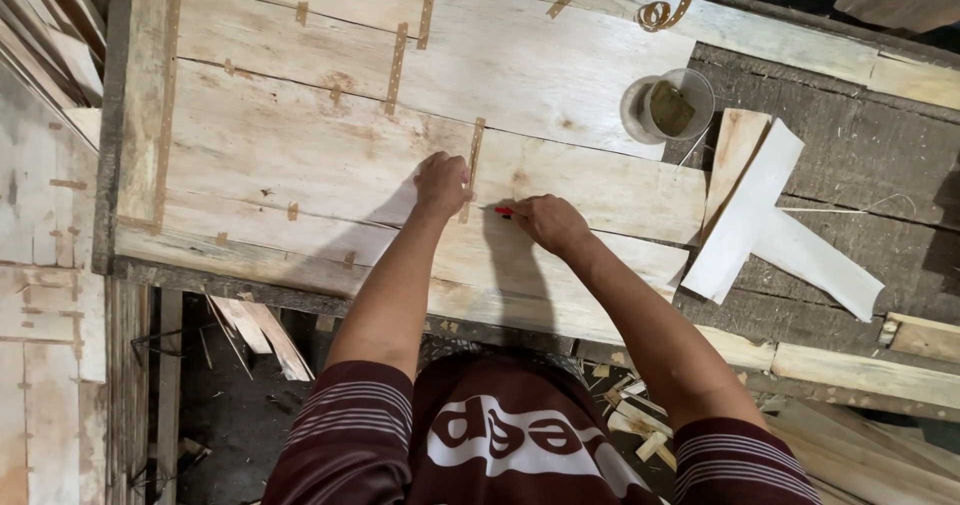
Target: Applying and cutting small pieces of veneer onto a wooden board.
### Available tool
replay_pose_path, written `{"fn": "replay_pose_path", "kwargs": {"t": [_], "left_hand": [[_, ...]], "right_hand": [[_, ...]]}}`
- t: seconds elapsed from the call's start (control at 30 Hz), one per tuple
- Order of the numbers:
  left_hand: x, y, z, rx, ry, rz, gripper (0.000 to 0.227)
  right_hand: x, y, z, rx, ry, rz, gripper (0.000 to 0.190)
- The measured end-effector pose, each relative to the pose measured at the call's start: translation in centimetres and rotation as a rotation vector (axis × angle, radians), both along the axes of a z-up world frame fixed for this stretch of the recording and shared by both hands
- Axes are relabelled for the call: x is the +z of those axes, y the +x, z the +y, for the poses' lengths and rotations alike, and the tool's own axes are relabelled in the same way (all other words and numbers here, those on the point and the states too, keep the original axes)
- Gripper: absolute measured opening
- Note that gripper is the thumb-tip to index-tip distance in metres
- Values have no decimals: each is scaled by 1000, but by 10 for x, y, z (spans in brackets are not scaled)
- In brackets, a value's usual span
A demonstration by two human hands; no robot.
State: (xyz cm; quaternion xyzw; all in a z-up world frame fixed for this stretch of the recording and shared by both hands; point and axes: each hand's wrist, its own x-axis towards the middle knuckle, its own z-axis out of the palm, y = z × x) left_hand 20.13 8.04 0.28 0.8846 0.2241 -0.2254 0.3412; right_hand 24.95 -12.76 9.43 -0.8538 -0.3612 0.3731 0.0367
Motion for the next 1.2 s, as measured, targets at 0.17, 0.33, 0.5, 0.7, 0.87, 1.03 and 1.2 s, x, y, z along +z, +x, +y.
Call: {"fn": "replay_pose_path", "kwargs": {"t": [0.17,0.33,0.5,0.7,0.87,1.03,1.2], "left_hand": [[-6,-2,0,17,-6,-11,36],[-7,-1,-1,4,3,2,37],[-17,-1,0,-3,20,-10,38],[-16,-3,0,-2,15,-22,37],[-14,-2,-1,-4,10,-15,37],[-18,-2,-1,-8,17,-29,39],[-15,-3,-1,-7,16,-31,37]], "right_hand": [[-13,2,-13,5,49,-25,39],[-12,3,-27,37,96,-64,40],[-4,8,-30,23,20,-28,41],[-6,8,-36,12,8,-28,41],[-13,11,-48,-11,6,-26,39],[-8,10,-54,-34,-1,-28,39],[-15,12,-65,-29,53,-50,39]]}}
